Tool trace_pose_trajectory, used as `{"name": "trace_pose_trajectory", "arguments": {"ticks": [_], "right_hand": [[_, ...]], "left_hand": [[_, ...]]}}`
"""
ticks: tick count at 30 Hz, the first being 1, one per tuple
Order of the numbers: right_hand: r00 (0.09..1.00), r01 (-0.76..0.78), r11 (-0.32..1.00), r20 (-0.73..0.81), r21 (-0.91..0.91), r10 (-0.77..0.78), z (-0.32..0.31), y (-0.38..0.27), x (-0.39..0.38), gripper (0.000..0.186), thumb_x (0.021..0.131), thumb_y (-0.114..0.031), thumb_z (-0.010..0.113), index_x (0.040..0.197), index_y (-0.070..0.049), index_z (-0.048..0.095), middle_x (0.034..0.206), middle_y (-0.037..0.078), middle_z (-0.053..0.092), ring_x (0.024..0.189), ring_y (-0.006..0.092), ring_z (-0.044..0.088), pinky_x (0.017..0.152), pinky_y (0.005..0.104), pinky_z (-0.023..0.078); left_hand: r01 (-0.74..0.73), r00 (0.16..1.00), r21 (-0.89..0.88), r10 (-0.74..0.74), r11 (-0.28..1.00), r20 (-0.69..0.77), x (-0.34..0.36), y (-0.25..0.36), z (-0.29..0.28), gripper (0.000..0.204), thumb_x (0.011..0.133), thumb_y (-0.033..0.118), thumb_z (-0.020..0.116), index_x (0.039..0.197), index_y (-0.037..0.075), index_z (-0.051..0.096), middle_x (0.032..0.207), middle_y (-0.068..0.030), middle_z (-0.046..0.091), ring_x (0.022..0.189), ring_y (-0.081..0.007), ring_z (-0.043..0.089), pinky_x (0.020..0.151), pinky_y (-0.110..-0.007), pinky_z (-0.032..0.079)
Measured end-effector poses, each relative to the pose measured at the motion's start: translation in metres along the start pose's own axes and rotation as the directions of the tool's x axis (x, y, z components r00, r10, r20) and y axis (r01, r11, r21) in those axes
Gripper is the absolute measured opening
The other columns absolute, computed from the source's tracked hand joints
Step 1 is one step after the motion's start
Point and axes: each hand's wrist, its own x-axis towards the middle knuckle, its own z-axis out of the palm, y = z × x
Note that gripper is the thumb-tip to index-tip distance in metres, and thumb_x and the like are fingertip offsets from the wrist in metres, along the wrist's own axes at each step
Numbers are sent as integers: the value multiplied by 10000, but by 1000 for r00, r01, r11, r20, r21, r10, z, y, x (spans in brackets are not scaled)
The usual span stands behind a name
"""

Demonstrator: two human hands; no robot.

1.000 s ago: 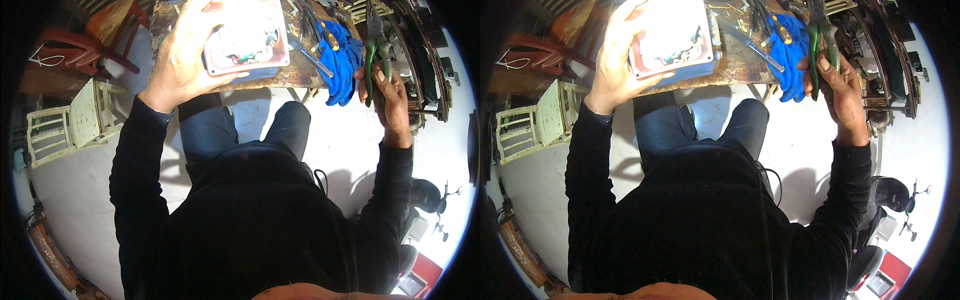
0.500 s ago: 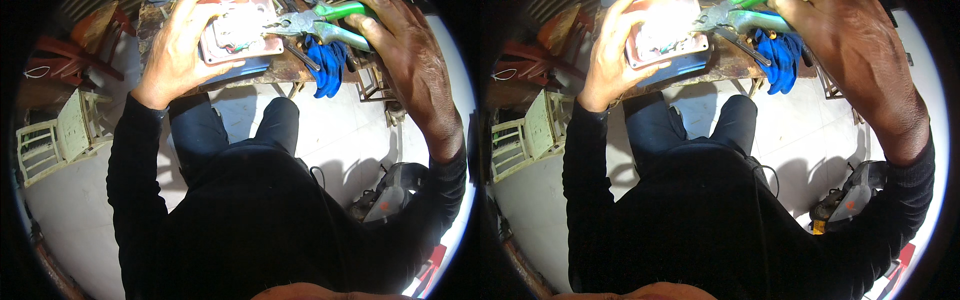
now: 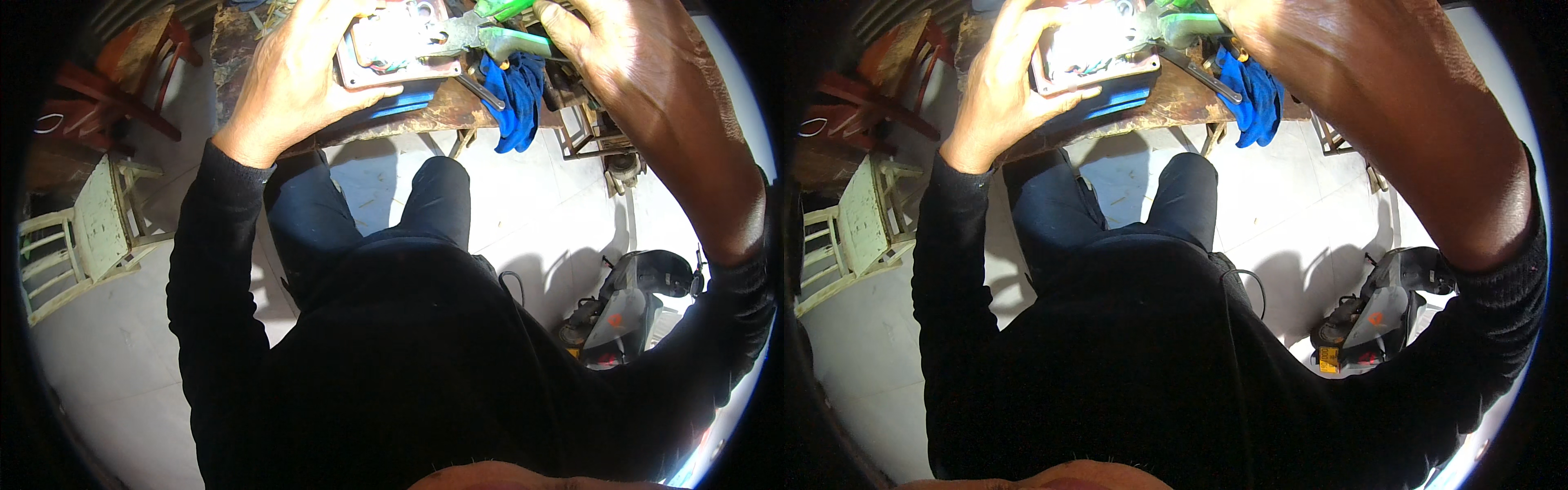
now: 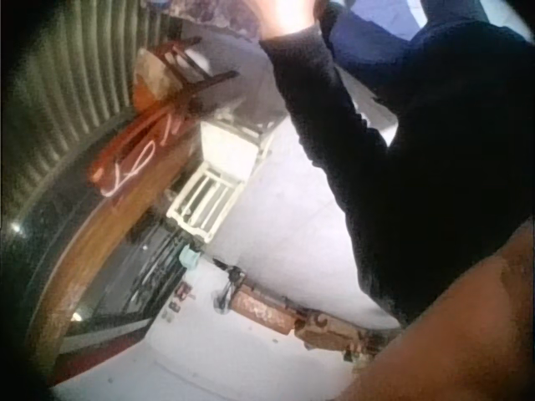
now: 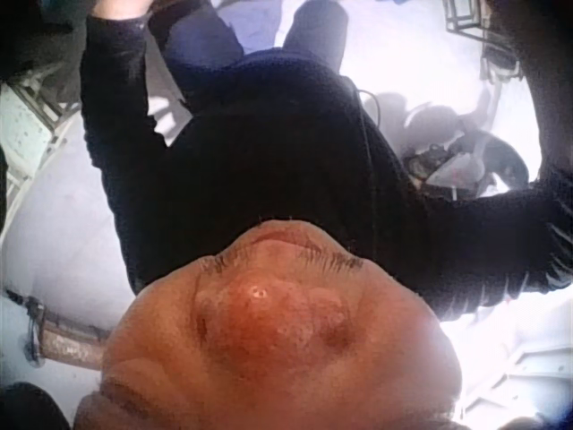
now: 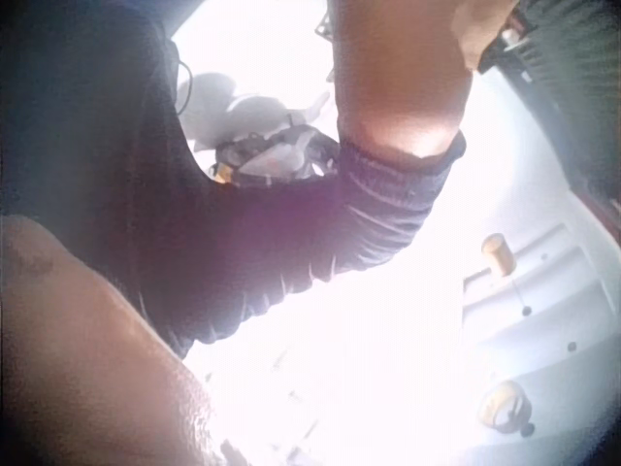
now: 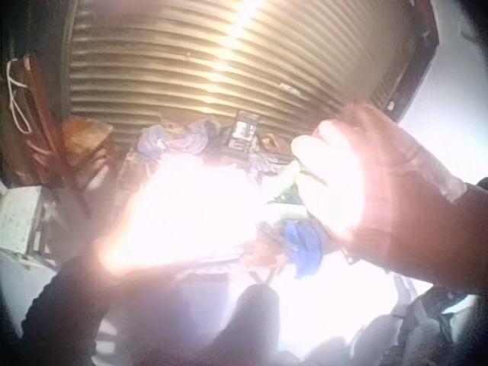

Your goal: The person works on a small blue electric motor on a cluttered workbench. They use pliers to strip and trim wires, then use a screwdriver to adjust components inside the motor housing. The person repeatedly repositions the motor and manipulates wires throughout the clip.

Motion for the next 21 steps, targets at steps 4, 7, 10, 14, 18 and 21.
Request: {"name": "trace_pose_trajectory", "arguments": {"ticks": [4, 7, 10, 14, 18, 21], "right_hand": [[957, 12, 954, 274, 300, -98, -39, 9, 7, 201, 962, -95, 754, 1142, -6, 749, 1105, 159, 783, 888, 207, 752, 794, 369, 620], [802, -441, 734, 593, 516, 64, -59, 5, 15, 200, 999, -161, 687, 1126, -19, 748, 1026, 140, 794, 761, 202, 753, 700, 352, 622], [527, -586, 616, 825, 527, -204, -84, 27, 41, 279, 1050, -228, 590, 1152, -15, 739, 957, 120, 794, 779, 201, 763, 733, 353, 626], [553, -573, 660, 823, 487, -127, -84, 15, 56, 276, 1050, -193, 605, 1222, -8, 717, 965, 123, 785, 779, 194, 756, 751, 355, 625], [450, -788, 572, 848, 229, 281, -111, -30, 54, 353, 1044, -220, 688, 1309, 13, 672, 947, 148, 770, 713, 186, 728, 719, 336, 625], [503, -726, 593, 857, 349, 113, -102, -15, 51, 402, 1066, -288, 674, 1343, 2, 648, 937, 134, 757, 736, 208, 736, 734, 361, 627]], "left_hand": [[5, 1000, -67, -6, 998, -8, 2, 1, 0, 332, 879, 202, 864, 1113, 7, 734, 989, -129, 730, 860, -227, 706, 727, -349, 583], [14, 1000, -151, -15, 988, -4, 9, 8, -1, 287, 893, 187, 851, 1091, 7, 745, 962, -121, 738, 830, -216, 711, 706, -341, 583], [14, 1000, -328, -15, 945, -1, 23, 19, 1, 244, 908, 171, 837, 1069, 7, 756, 934, -112, 747, 800, -206, 716, 685, -334, 584], [6, 1000, -556, 4, 831, 17, 34, 30, 5, 189, 928, 151, 820, 1039, 7, 771, 898, -101, 759, 761, -192, 722, 656, -323, 585], [42, 998, -656, -63, 754, -9, 33, 32, 14, 161, 943, 130, 805, 1032, 0, 769, 888, -95, 764, 761, -189, 729, 668, -324, 599], [-39, 994, -758, -51, 651, -94, 34, 32, 20, 175, 952, 116, 797, 1067, -8, 752, 931, -102, 762, 818, -196, 734, 723, -332, 616]]}}
